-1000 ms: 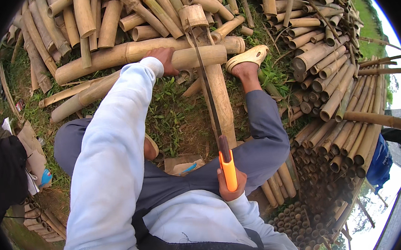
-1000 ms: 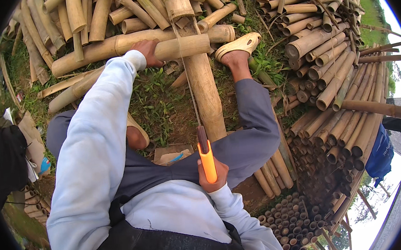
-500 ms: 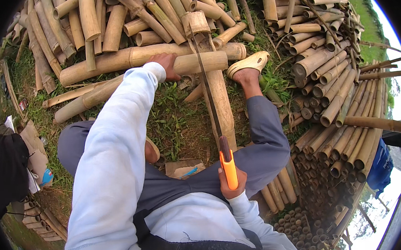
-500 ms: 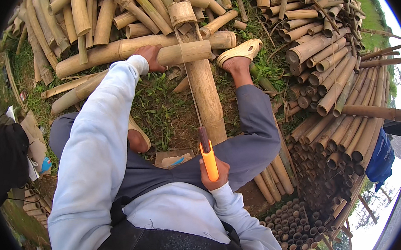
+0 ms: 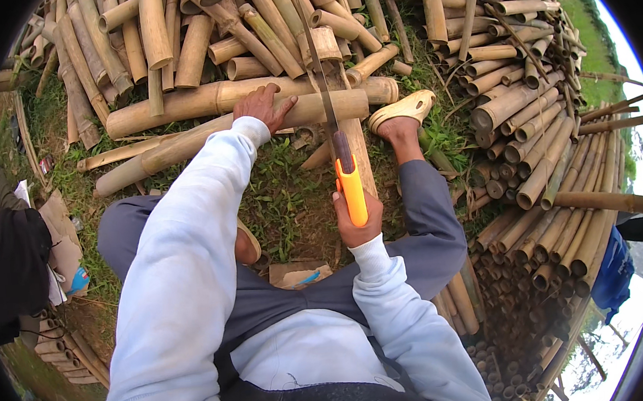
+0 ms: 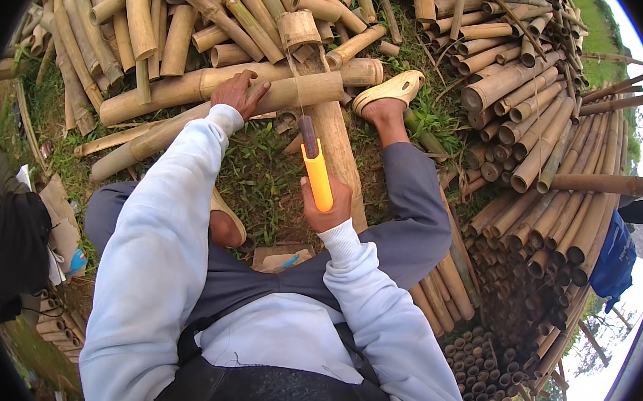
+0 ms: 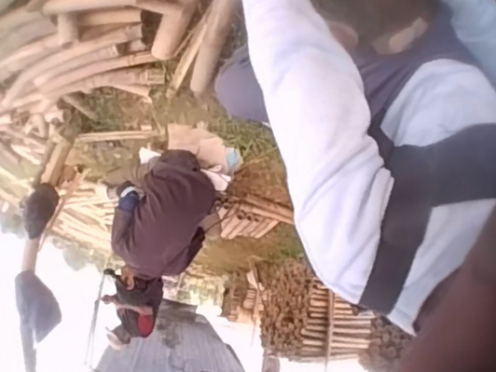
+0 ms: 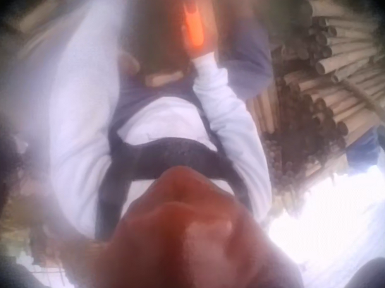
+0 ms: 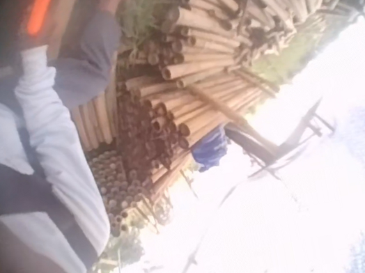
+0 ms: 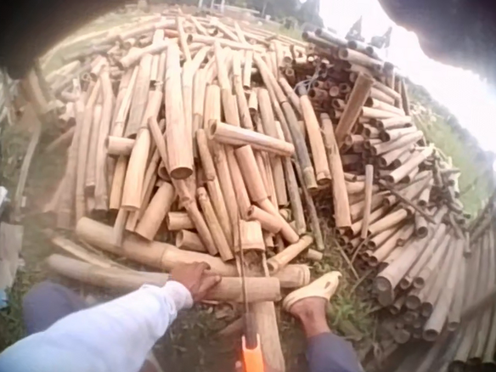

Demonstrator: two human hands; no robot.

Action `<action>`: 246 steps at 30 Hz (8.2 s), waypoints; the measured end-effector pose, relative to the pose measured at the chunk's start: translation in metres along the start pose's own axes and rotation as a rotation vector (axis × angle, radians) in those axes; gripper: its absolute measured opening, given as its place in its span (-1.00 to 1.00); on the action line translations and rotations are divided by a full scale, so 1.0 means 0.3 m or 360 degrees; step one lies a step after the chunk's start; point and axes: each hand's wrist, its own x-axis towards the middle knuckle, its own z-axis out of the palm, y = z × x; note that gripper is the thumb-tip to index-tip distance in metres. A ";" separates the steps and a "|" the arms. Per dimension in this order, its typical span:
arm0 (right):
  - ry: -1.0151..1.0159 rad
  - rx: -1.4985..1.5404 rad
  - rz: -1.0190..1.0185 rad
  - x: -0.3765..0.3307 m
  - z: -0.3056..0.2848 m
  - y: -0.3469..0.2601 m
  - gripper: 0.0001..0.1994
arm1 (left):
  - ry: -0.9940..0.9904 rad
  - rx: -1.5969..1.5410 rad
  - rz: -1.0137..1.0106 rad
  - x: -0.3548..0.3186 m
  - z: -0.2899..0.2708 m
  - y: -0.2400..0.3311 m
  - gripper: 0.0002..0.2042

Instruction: The person sits on the ground and uses a hand saw to cut bamboo poles into shorter sections. They hold the bamboo with one hand and saw with the other, then place the cut pieces aside.

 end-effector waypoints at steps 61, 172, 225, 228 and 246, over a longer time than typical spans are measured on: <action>0.0043 -0.0111 0.0104 -0.233 -0.128 -0.113 -0.89 | -0.0114 0.0289 -0.0247 0.026 0.087 -0.007 -0.53; -0.0006 -0.0190 -0.0326 0.126 0.016 -0.060 -0.87 | -0.0274 -0.0117 -0.0543 0.147 -0.023 -0.001 -0.49; 0.0064 -0.0044 0.0045 0.076 0.024 -0.074 -0.90 | -0.0398 0.0153 0.0073 0.124 -0.045 0.016 -0.41; 0.0054 -0.0086 0.0021 -0.003 0.011 -0.031 -0.84 | -0.0433 0.0162 0.0096 0.127 -0.053 0.017 -0.41; -0.0033 -0.0234 0.0062 -0.259 -0.096 -0.042 -0.77 | -0.0479 0.0166 0.0082 0.153 -0.059 -0.015 -0.38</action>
